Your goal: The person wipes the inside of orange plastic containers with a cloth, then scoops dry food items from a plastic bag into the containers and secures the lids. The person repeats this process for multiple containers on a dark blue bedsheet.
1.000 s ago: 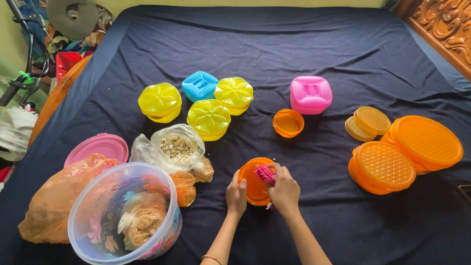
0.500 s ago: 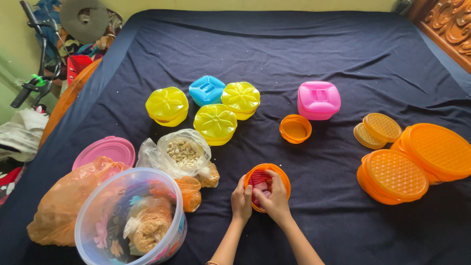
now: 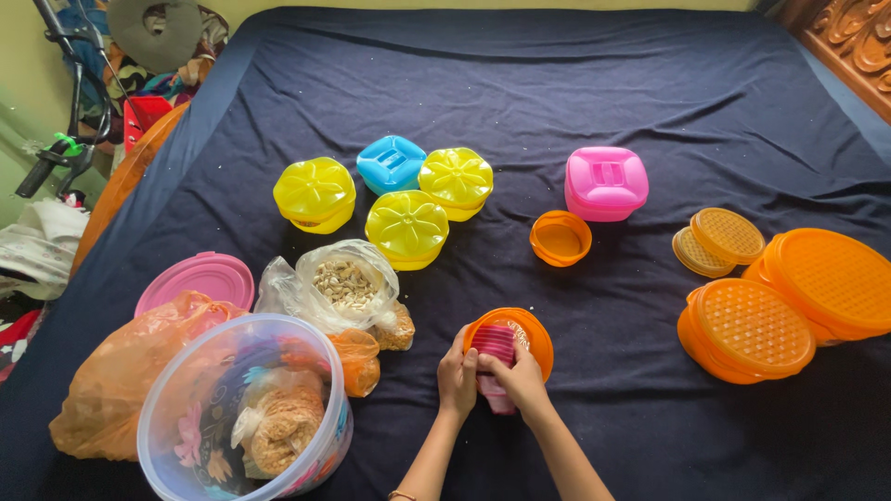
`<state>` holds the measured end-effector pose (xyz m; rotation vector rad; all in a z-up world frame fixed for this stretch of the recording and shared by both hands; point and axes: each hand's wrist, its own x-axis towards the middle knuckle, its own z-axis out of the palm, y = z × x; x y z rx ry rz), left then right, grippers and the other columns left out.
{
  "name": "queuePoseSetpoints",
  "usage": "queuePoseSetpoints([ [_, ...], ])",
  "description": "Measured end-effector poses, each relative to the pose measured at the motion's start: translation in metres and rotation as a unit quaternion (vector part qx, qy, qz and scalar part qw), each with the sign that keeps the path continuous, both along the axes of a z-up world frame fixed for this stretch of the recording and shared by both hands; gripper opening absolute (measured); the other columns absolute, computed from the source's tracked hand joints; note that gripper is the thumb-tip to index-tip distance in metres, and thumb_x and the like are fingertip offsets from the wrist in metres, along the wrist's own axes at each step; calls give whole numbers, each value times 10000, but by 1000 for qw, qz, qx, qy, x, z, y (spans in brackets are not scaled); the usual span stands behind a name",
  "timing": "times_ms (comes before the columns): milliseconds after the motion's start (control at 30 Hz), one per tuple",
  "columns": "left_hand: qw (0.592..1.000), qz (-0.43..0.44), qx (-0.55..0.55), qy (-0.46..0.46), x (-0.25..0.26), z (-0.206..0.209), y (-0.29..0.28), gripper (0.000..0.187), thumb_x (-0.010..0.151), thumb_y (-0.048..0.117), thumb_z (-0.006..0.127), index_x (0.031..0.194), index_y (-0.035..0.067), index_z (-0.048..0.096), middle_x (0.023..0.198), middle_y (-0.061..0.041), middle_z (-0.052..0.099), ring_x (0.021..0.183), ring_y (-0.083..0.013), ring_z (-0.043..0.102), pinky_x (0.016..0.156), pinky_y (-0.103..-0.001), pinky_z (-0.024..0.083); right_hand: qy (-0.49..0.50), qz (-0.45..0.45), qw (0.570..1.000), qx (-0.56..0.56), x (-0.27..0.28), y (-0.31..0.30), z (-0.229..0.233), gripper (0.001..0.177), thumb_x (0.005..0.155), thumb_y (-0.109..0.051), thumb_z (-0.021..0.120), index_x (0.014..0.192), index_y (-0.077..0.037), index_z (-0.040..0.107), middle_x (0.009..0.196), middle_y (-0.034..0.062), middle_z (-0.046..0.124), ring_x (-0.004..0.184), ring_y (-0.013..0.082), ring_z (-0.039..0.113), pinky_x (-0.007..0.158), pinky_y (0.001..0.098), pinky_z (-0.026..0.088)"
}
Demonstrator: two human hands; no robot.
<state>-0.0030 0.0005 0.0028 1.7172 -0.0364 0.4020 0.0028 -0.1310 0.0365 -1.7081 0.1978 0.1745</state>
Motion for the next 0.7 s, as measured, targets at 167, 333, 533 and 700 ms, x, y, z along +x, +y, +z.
queuePoseSetpoints([
  [167, 1000, 1, 6, -16, 3, -5, 0, 736, 997, 615, 402, 1391, 19, 582, 1195, -219, 738, 1137, -342, 720, 943, -391, 544, -101, -164, 975, 107, 4, 0, 2, 337, 851, -123, 739, 1167, -67, 635, 1033, 43, 746, 905, 129, 726, 794, 305, 596],
  [333, 1000, 2, 20, -10, 2, -8, -3, 785, 978, 658, 401, 1411, 27, 576, 1192, -216, 735, 1126, -345, 719, 931, -391, 548, -139, -122, 980, 73, 15, 11, -17, 255, 865, -125, 771, 1082, -22, 683, 982, 69, 762, 876, 150, 725, 786, 297, 585],
  [533, 999, 12, 4, 31, 5, -13, 1, 744, 957, 618, 434, 1405, 44, 585, 1096, -212, 763, 1048, -326, 759, 878, -383, 566, -108, 42, 992, -58, 27, 6, -13, 194, 795, -115, 775, 965, -21, 771, 826, 73, 799, 752, 150, 755, 724, 309, 585],
  [700, 999, 1, 27, 38, 8, -19, 0, 702, 976, 596, 410, 1376, 60, 625, 1107, -206, 761, 1049, -328, 747, 870, -371, 564, 17, 277, 940, -200, 24, -22, 41, 208, 768, -100, 758, 970, -57, 784, 776, 85, 779, 714, 200, 754, 692, 357, 588],
])
